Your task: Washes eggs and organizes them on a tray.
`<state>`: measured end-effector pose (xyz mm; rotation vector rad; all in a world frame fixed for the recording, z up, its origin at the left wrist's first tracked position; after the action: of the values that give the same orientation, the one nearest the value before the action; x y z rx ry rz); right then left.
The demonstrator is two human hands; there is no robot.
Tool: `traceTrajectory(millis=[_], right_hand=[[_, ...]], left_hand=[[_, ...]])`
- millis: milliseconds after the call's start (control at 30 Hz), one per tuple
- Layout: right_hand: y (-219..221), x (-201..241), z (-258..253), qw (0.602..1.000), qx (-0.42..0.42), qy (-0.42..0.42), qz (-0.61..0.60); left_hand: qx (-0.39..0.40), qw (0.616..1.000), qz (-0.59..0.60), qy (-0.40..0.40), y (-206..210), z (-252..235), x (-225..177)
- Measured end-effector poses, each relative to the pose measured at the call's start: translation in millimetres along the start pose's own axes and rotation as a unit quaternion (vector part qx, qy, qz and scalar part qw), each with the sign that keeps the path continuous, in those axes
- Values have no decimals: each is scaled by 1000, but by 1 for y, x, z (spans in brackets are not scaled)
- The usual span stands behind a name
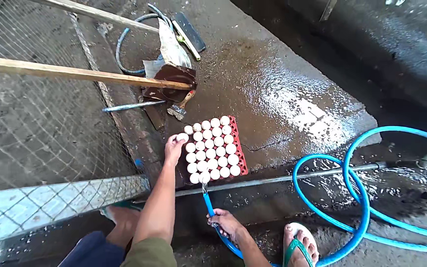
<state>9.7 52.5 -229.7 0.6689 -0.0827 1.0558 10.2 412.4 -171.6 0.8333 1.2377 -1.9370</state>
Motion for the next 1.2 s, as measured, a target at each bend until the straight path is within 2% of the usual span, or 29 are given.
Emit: traceTrajectory(millis=[67,133,233,367,433,500,533,600,667,767,833,900,933,967,1000,1033,1067,1100,1133,1167,1200], right_hand=[[2,2,0,1000,0,-4,11],[3,2,0,1000,0,-7,19],[6,4,4,999,13,-13,38],[18,3,13,996,41,-14,73],[19,4,18,996,38,-26,81],[11,9,24,995,-26,-58,77],[3,16,31,990,-94,-91,48],[-6,41,54,954,-225,-187,-68],[7,79,83,916,-261,-287,-101],[42,127,139,868,-292,-391,97],[46,135,155,871,-296,-366,143],[52,125,162,883,-303,-333,130],[64,126,171,860,-311,-350,203],[79,132,179,828,-302,-394,260],[84,135,184,795,-310,-428,299],[77,134,188,780,-329,-436,305],[65,136,189,784,-356,-424,282],[53,141,187,810,-363,-396,235],[45,144,187,835,-362,-367,192],[43,142,190,841,-367,-349,192],[50,140,196,825,-370,-354,238]], left_hand=[[-37,991,125,19,-15,20,1],[-29,974,226,22,-21,51,6],[20,963,266,-25,-8,113,26],[89,940,302,-135,22,194,58],[95,919,346,-161,27,224,54],[103,914,371,-131,22,245,43],[102,920,361,-112,19,255,36],[92,942,312,-85,12,274,19],[55,968,242,-45,7,291,-3],[79,964,251,42,10,318,-33],[98,961,245,80,10,330,-41],[131,950,227,170,3,345,-54],[138,954,209,165,-9,362,-75],[98,965,235,-55,-23,382,-98],[91,952,242,-166,-27,391,-105],[128,950,251,-131,-18,391,-92],[176,948,261,32,0,373,-67],[175,937,298,54,15,354,-47],[160,935,314,39,27,343,-38],[134,941,309,33,33,339,-37],[107,948,296,44,34,336,-38]])
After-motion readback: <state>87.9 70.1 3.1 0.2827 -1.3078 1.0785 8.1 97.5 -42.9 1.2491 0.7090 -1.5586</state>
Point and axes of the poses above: each hand's wrist, its own z-axis away from the middle knuckle, its own y-axis out of the palm, x = y × z, the point moved 9 cm from there along -z, towards the middle knuckle, and after that the axes turned 1 degree about -x, right-handed, at the moved point
